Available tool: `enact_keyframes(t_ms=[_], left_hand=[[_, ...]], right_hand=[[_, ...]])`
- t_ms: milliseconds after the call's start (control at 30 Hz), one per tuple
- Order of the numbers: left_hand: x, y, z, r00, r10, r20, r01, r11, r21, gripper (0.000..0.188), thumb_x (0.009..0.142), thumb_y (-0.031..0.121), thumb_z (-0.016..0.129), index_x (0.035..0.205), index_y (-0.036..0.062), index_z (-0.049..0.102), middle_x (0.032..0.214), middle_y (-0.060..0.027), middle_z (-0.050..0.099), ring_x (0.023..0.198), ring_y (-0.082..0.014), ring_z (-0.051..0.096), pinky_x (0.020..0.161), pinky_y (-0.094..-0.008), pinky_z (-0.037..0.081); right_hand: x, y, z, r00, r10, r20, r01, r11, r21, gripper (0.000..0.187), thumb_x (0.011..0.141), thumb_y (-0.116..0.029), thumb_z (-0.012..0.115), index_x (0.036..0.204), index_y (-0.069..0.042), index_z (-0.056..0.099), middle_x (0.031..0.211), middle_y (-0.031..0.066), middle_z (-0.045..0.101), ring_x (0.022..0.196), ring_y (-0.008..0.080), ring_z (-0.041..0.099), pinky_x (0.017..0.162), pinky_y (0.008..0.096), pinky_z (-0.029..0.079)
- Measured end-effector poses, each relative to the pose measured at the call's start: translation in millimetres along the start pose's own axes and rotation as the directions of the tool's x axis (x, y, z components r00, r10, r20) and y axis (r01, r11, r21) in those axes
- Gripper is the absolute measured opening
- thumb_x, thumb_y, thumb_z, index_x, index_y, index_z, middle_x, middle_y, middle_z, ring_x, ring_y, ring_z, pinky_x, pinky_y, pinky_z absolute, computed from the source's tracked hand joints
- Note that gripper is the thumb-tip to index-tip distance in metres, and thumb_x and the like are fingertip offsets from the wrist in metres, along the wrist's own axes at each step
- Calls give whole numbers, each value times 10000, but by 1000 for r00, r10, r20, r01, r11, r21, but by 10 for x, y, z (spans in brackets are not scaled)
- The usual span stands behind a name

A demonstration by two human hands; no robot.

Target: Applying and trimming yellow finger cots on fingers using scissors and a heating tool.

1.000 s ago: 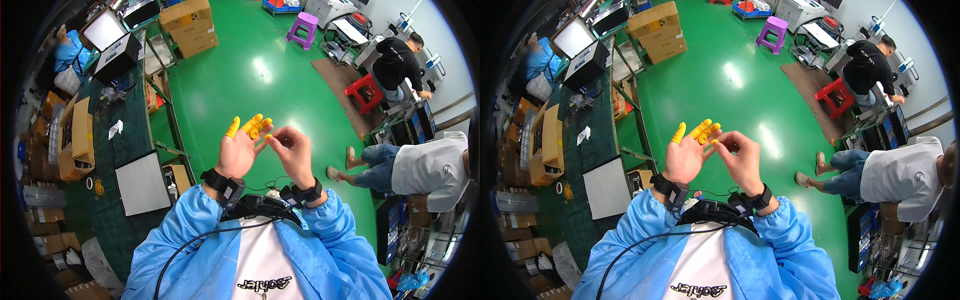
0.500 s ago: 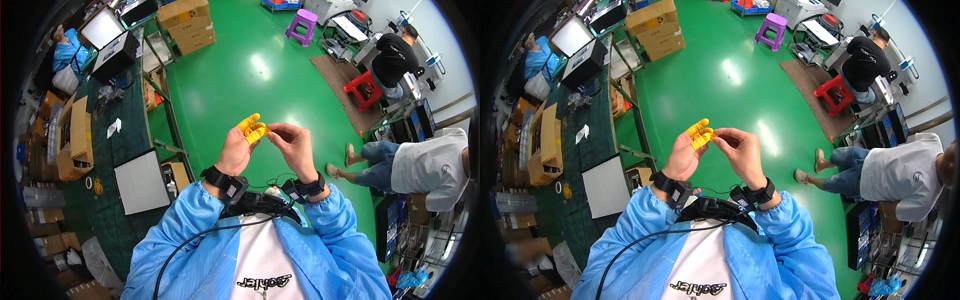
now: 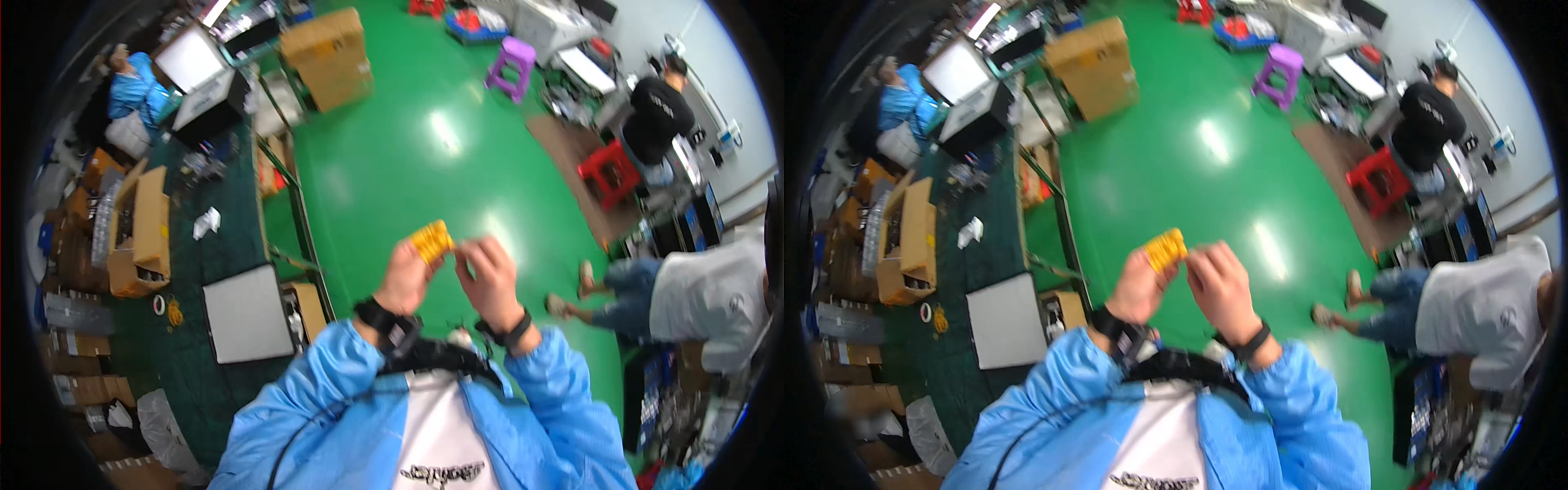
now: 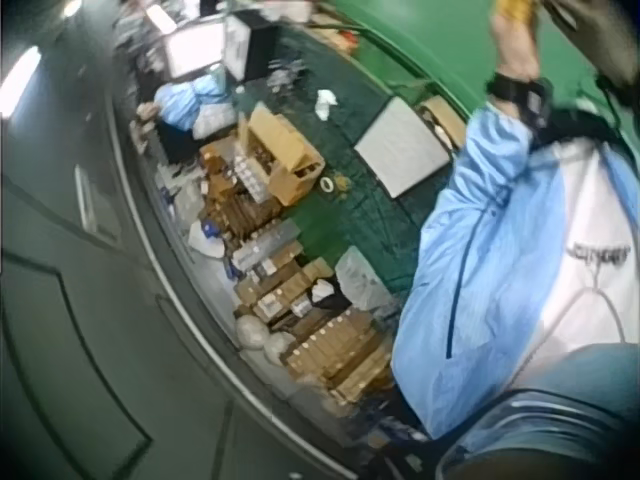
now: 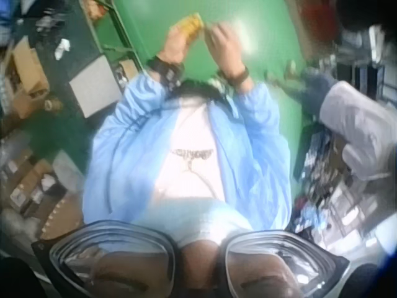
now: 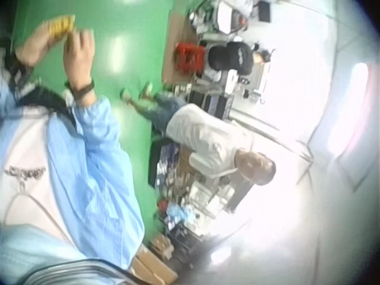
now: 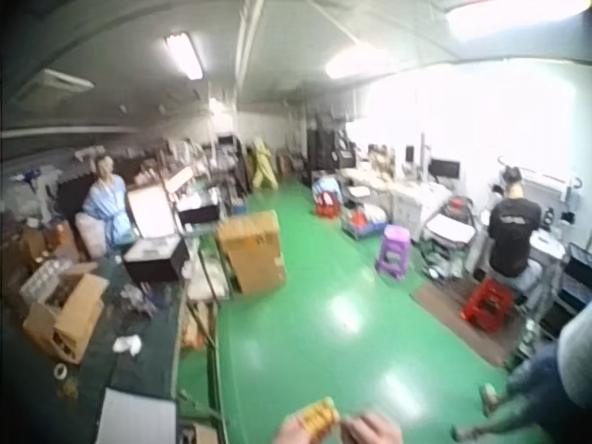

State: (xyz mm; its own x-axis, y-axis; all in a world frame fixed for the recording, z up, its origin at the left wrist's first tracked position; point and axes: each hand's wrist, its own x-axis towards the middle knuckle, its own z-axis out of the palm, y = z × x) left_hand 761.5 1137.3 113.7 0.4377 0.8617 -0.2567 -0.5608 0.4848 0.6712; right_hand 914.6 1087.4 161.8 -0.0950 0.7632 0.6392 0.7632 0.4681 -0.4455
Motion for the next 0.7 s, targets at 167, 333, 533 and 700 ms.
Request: enact_keyframes(t_ms=[167, 333, 533, 700], left_hand=[[-20, -100, -116, 1000, 25, 9, -25, 999, -21, 298, 1045, 86, 462, 1307, 34, 593, 1148, -44, 698, 972, -121, 676, 789, -218, 553], [-61, -1, -145, 995, 91, 37, -97, 965, 242, 352, 966, 17, 621, 1316, 11, 590, 1044, -32, 684, 923, -100, 654, 788, -211, 530], [-61, 65, -73, 993, 115, 29, -117, 918, 379, 339, 970, -5, 600, 1309, -3, 592, 1058, -55, 675, 909, -113, 658, 641, -195, 476], [-95, 139, -213, 994, -25, 110, 1, 978, 208, 333, 1022, -7, 443, 1333, -15, 560, 1141, -122, 661, 1058, -213, 687, 623, -205, 496]], right_hand=[[-110, -17, 43, 994, -57, 90, 52, 997, 50, 266, 744, 50, 719, 990, -32, 657, 950, 109, 624, 861, 297, 623, 721, 382, 546], [-34, -121, -22, 953, 266, 141, -295, 923, 248, 185, 792, -2, 763, 957, -23, 682, 871, 98, 680, 764, 230, 681, 688, 333, 564], [27, -54, -76, 860, 412, 301, -496, 812, 307, 202, 797, -25, 783, 997, -23, 753, 845, 118, 727, 723, 206, 709, 674, 309, 569], [7, -29, -45, 915, 351, 201, -384, 910, 158, 201, 804, -46, 782, 1003, -21, 764, 834, 116, 730, 681, 204, 689, 637, 322, 554]])
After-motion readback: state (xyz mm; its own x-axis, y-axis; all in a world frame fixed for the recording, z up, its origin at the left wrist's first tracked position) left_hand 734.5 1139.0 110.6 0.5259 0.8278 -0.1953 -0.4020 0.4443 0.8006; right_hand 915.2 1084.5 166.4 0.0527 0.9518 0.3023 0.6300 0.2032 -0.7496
